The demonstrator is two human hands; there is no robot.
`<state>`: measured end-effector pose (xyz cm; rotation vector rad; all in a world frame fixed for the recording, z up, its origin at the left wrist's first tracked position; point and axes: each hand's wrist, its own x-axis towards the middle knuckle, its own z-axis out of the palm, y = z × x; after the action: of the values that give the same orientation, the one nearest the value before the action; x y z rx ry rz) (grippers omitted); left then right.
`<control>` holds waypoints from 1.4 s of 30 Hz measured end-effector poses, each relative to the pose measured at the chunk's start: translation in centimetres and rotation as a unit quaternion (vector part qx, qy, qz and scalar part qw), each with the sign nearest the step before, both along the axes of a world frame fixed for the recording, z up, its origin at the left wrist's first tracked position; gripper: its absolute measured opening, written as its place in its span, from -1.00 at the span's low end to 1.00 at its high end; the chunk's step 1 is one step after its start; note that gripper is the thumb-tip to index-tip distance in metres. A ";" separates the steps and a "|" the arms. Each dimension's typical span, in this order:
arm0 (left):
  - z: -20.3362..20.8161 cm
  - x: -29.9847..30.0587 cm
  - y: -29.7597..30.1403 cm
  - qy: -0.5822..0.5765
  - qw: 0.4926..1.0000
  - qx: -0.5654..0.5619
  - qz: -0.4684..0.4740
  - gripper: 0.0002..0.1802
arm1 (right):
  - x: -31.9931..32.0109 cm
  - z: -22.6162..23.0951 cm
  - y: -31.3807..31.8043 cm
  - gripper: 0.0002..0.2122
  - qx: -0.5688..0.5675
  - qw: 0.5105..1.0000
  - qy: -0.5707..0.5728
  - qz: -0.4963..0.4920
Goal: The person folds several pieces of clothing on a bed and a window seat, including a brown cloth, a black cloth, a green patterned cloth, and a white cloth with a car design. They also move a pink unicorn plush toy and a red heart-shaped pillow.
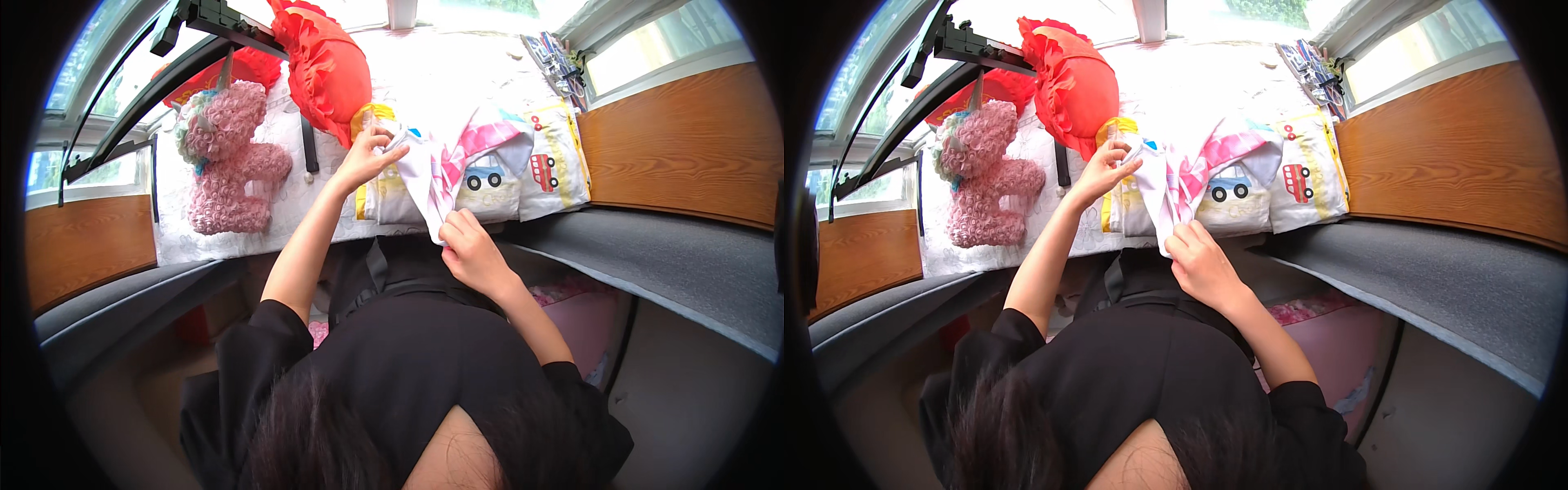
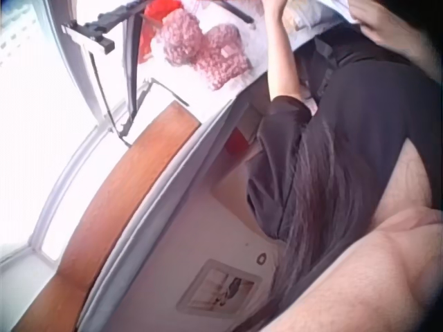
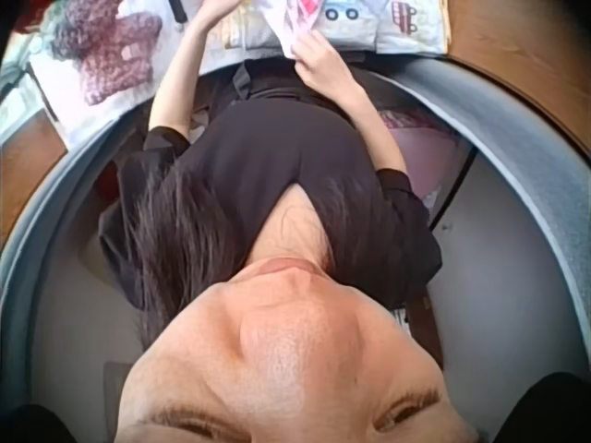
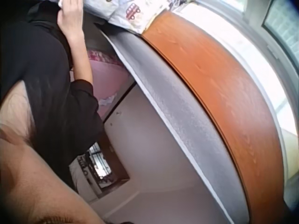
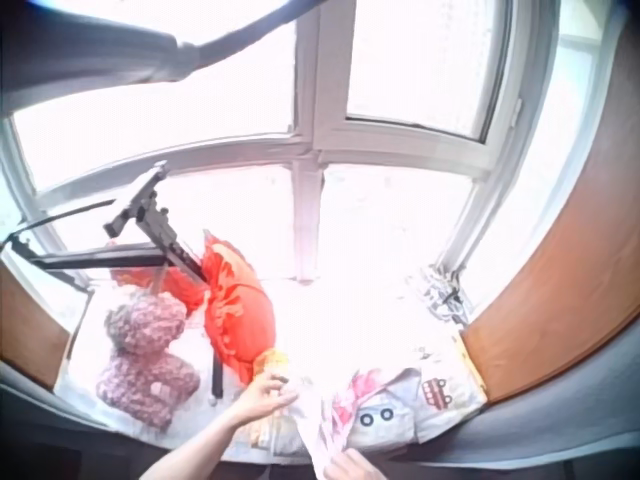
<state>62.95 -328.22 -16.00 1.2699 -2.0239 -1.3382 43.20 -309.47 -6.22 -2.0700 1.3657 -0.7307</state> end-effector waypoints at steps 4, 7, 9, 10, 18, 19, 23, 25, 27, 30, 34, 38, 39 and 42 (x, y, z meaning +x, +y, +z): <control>1.3 -0.8 1.1 0.185 0.956 0.218 0.062 -0.71 | -1.4 1.9 0.7 -0.73 -0.070 0.997 -0.006 -0.032; 2.5 -0.1 1.3 0.293 0.908 0.292 0.066 -0.75 | -2.7 3.5 1.2 -0.68 -0.148 0.983 0.006 -0.112; 4.5 0.7 1.7 0.377 0.873 0.305 0.051 -0.70 | -4.1 4.6 1.8 -0.70 -0.214 0.960 0.012 -0.181; 6.9 1.3 2.2 0.404 0.872 0.274 0.040 -0.69 | -4.6 5.2 2.3 -0.71 -0.254 0.943 0.011 -0.215; 20.6 4.1 6.3 0.575 0.772 -0.080 -0.260 -0.89 | -5.7 12.6 7.4 -0.71 -0.609 0.751 0.047 -0.250; 21.3 3.9 6.4 0.600 0.748 -0.102 -0.267 -0.89 | -5.6 13.0 7.4 -0.72 -0.631 0.726 0.049 -0.269; 22.9 2.2 6.2 0.601 0.768 -0.097 -0.198 -0.89 | -5.5 15.0 3.8 -0.63 -0.647 0.695 0.048 -0.310; 22.4 0.8 4.5 0.545 0.831 -0.057 -0.097 -0.86 | -7.9 13.2 1.6 -0.66 -0.569 0.766 -0.011 -0.298; 20.3 -0.7 2.0 0.512 0.859 0.013 0.023 -0.79 | -9.4 11.0 -3.1 -0.75 -0.521 0.796 -0.078 -0.297; 19.7 -2.4 -3.2 0.472 0.881 0.002 0.025 -0.76 | -10.6 10.6 -7.9 -0.85 -0.426 0.817 -0.129 -0.367; 25.1 -5.1 -4.5 0.546 0.815 -0.191 -0.023 -0.76 | -11.0 17.0 -7.9 -0.83 -0.574 0.738 -0.141 -0.325; 28.5 -2.3 -2.8 0.533 0.808 -0.240 -0.073 -0.74 | -9.8 20.6 -4.1 -0.77 -0.667 0.680 -0.073 -0.296; 28.5 -2.3 -1.1 0.563 0.794 -0.209 -0.093 -0.76 | -9.6 20.2 -2.6 -0.77 -0.655 0.702 -0.084 -0.268; 26.1 0.3 1.7 0.582 0.761 -0.161 -0.237 -0.82 | -8.9 17.7 1.5 -0.74 -0.564 0.800 -0.107 -0.176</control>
<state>63.30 -326.57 10.07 -0.3269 -1.4755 -1.3338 34.33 -307.96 11.49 -2.3717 1.3081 -2.3105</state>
